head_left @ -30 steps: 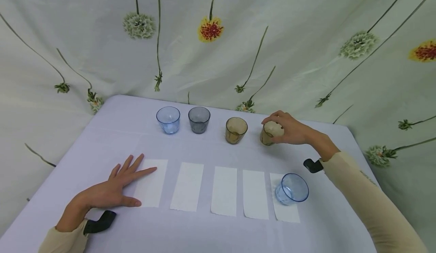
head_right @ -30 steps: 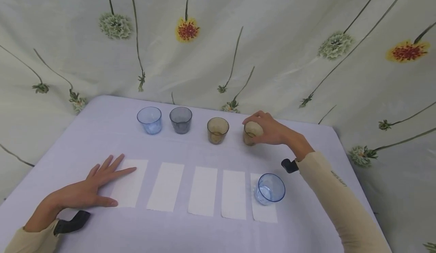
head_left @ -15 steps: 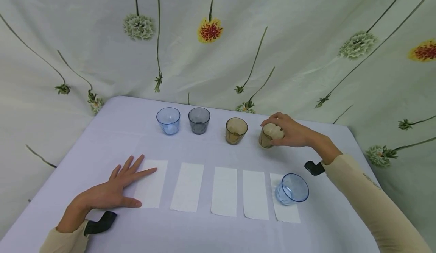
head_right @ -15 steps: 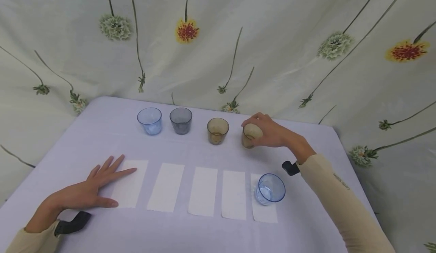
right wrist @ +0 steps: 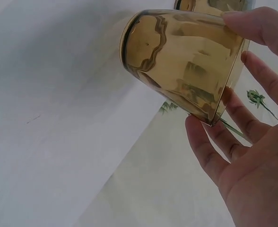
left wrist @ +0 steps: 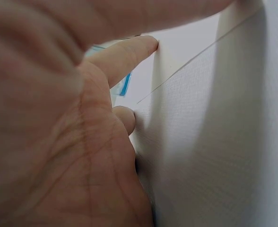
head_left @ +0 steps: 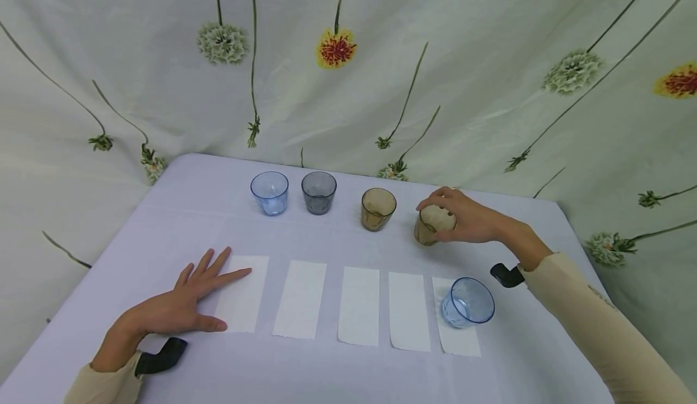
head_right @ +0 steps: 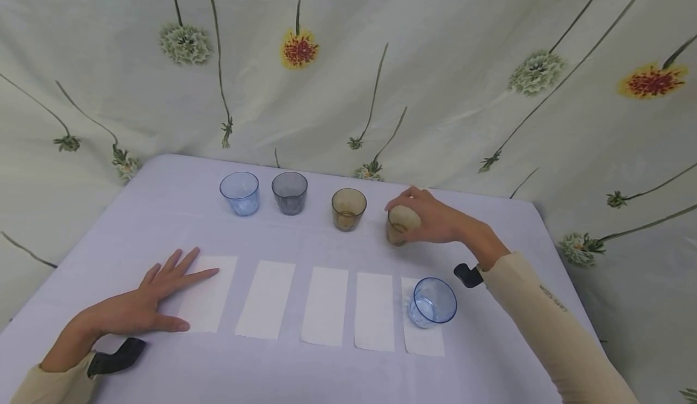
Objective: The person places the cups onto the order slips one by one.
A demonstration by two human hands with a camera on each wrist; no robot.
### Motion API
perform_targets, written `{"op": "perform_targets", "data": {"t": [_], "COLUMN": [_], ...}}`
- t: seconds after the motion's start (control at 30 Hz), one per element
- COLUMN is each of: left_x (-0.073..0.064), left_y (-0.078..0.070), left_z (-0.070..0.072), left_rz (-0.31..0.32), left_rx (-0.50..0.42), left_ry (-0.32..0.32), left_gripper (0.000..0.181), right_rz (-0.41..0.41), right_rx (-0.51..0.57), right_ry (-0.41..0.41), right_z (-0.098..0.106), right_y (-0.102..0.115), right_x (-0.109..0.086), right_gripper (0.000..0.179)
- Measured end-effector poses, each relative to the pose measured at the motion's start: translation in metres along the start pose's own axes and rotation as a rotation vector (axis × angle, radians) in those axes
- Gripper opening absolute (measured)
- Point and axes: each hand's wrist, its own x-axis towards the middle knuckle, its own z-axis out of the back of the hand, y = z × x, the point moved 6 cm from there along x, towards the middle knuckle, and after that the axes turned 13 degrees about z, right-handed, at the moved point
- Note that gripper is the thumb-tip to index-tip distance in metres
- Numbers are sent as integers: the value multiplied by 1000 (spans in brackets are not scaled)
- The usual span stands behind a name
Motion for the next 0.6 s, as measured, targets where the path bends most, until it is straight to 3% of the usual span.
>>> {"op": "perform_targets", "data": {"t": [0.6], "left_x": [0], "left_y": [-2], "left_z": [1], "left_rz": [18], "left_rx": [-5], "left_ry": [8], "left_gripper": [88], "right_rz": [50], "right_rx": [-21], "right_ry": [13], "right_z": [-5], "right_y": [15], "right_x": [-4], "right_gripper": [56]}}
